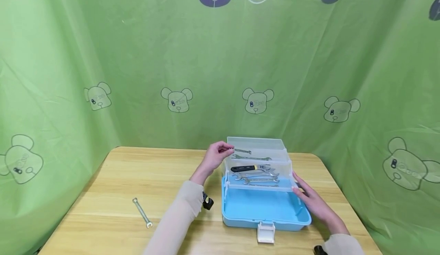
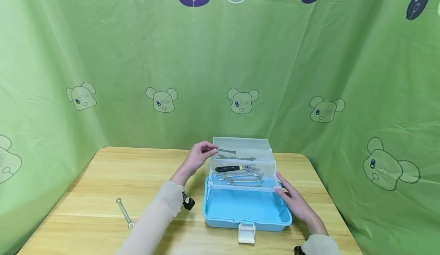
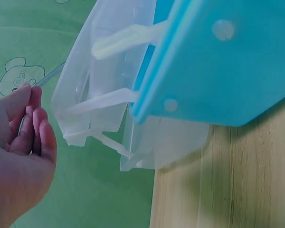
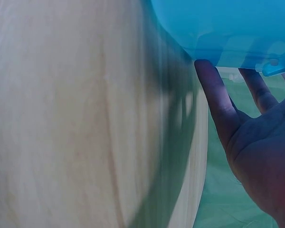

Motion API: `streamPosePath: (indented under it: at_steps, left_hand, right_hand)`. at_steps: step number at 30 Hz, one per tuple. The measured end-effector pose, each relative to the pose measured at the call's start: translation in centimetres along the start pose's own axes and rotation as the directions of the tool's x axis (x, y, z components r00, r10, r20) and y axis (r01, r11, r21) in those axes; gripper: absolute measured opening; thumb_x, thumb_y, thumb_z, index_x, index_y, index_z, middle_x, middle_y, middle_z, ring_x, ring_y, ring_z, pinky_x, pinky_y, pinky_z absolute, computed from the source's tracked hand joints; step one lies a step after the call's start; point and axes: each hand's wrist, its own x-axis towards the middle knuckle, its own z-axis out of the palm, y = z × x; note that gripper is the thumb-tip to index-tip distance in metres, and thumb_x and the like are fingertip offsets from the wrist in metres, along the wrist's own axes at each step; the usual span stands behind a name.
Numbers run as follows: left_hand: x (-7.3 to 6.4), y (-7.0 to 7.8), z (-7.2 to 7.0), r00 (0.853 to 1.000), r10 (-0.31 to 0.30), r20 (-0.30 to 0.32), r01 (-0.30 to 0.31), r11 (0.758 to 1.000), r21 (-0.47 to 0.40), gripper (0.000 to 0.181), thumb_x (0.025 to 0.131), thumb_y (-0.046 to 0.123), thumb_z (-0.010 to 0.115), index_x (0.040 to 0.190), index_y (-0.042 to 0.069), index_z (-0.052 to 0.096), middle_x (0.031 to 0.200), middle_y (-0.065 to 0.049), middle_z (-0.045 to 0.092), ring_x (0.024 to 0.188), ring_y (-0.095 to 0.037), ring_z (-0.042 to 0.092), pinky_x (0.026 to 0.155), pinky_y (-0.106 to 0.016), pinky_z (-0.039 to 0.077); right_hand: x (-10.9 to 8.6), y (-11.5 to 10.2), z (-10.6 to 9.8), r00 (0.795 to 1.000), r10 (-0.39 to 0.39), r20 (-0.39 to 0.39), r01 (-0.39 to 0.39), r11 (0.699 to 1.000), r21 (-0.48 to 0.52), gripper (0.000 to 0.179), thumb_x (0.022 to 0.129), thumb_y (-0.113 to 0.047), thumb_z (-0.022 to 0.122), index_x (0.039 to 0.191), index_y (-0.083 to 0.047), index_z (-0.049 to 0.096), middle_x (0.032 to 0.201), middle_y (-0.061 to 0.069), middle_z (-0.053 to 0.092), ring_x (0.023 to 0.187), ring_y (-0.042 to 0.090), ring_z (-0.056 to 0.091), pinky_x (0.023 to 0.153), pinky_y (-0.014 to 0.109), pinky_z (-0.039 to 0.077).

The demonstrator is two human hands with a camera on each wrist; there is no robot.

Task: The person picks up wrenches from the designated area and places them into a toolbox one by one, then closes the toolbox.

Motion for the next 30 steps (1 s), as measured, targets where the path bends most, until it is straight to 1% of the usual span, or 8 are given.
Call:
streamPosePath:
  at_steps: [4, 10, 13, 17, 20, 23, 26, 30]
  left_hand:
    - [0.1, 0.0, 0.3, 1.000, 0.013, -0.010, -0.012, 0.998, 0.067, 0.018, 0.095, 0.015, 0.075, 0.112, 0.009, 0.075, 0.100, -0.007, 0.074, 0.087, -0.012, 0.060, 0.077, -0.026, 0.052]
    - [0.4, -0.2, 0.7, 1.000, 0.017, -0.010, -0.016, 0.992, 0.126, 0.017, 0.096, 0.017, 0.074, 0.112, 0.011, 0.075, 0.101, -0.004, 0.074, 0.092, -0.013, 0.063, 0.083, -0.029, 0.054]
    - [0.6, -0.2, 0.9, 1.000, 0.012, -0.006, -0.011, 0.990, 0.142, 0.017, 0.096, 0.016, 0.074, 0.112, 0.011, 0.075, 0.100, -0.004, 0.074, 0.091, -0.013, 0.063, 0.081, -0.027, 0.055]
    - [0.9, -0.1, 1.2, 1.000, 0.026, 0.004, -0.027, 0.976, 0.214, 0.016, 0.095, 0.018, 0.075, 0.110, 0.012, 0.076, 0.099, -0.002, 0.073, 0.090, -0.012, 0.063, 0.075, -0.025, 0.055]
    - [1.0, 0.1, 1.3, 0.999, 0.035, 0.010, -0.036, 0.957, 0.289, 0.014, 0.095, 0.021, 0.076, 0.107, 0.015, 0.077, 0.097, 0.001, 0.072, 0.090, -0.012, 0.061, 0.075, -0.025, 0.054]
    - [1.1, 0.2, 1.5, 0.999, 0.038, 0.001, -0.036, 0.934, 0.356, 0.013, 0.094, 0.024, 0.077, 0.106, 0.020, 0.078, 0.095, 0.005, 0.070, 0.094, -0.012, 0.057, 0.081, -0.028, 0.048]
    - [1.1, 0.3, 1.7, 0.998, 0.057, -0.016, -0.045, 0.906, 0.422, 0.012, 0.094, 0.028, 0.077, 0.105, 0.023, 0.078, 0.092, 0.009, 0.068, 0.097, -0.012, 0.052, 0.087, -0.032, 0.042]
    - [1.2, 0.3, 2.0, 0.995, 0.094, -0.042, -0.060, 0.862, 0.504, 0.012, 0.093, 0.029, 0.078, 0.104, 0.025, 0.079, 0.090, 0.012, 0.070, 0.099, -0.014, 0.052, 0.092, -0.035, 0.039]
  right_hand:
    - [0.0, -0.1, 0.0, 1.000, 0.003, 0.001, -0.003, 1.000, -0.002, 0.073, 0.110, -0.052, 0.041, 0.167, -0.030, 0.001, 0.169, 0.033, 0.004, 0.150, 0.063, 0.010, 0.114, 0.080, 0.016]
    - [0.2, 0.0, 0.1, 1.000, 0.001, -0.001, -0.001, 1.000, -0.005, 0.073, 0.110, -0.052, 0.041, 0.167, -0.031, 0.001, 0.169, 0.034, 0.005, 0.150, 0.063, 0.011, 0.114, 0.079, 0.019]
    - [0.2, 0.1, 0.1, 1.000, -0.005, -0.003, 0.005, 1.000, -0.007, 0.073, 0.110, -0.051, 0.041, 0.167, -0.030, 0.002, 0.168, 0.034, 0.005, 0.150, 0.063, 0.012, 0.114, 0.079, 0.020]
    - [0.2, 0.3, 0.1, 1.000, -0.003, -0.005, 0.003, 1.000, -0.007, 0.073, 0.109, -0.052, 0.042, 0.167, -0.031, 0.002, 0.169, 0.033, 0.005, 0.150, 0.063, 0.012, 0.113, 0.080, 0.019]
    - [0.2, 0.4, 0.1, 1.000, 0.000, -0.007, 0.000, 1.000, -0.003, 0.073, 0.109, -0.052, 0.042, 0.167, -0.032, 0.002, 0.169, 0.033, 0.005, 0.150, 0.063, 0.011, 0.113, 0.080, 0.019]
    - [0.3, 0.5, 0.1, 1.000, -0.003, -0.011, 0.003, 1.000, -0.007, 0.072, 0.110, -0.051, 0.042, 0.167, -0.033, 0.001, 0.169, 0.033, 0.005, 0.150, 0.063, 0.011, 0.114, 0.080, 0.019]
    - [0.3, 0.6, 0.1, 1.000, -0.005, -0.011, 0.005, 1.000, -0.013, 0.072, 0.110, -0.051, 0.041, 0.166, -0.034, 0.001, 0.168, 0.034, 0.005, 0.149, 0.063, 0.012, 0.114, 0.080, 0.020]
    - [0.3, 0.5, 0.1, 1.000, -0.003, -0.006, 0.003, 1.000, -0.004, 0.073, 0.110, -0.051, 0.042, 0.167, -0.031, 0.001, 0.168, 0.035, 0.005, 0.149, 0.064, 0.012, 0.113, 0.080, 0.020]
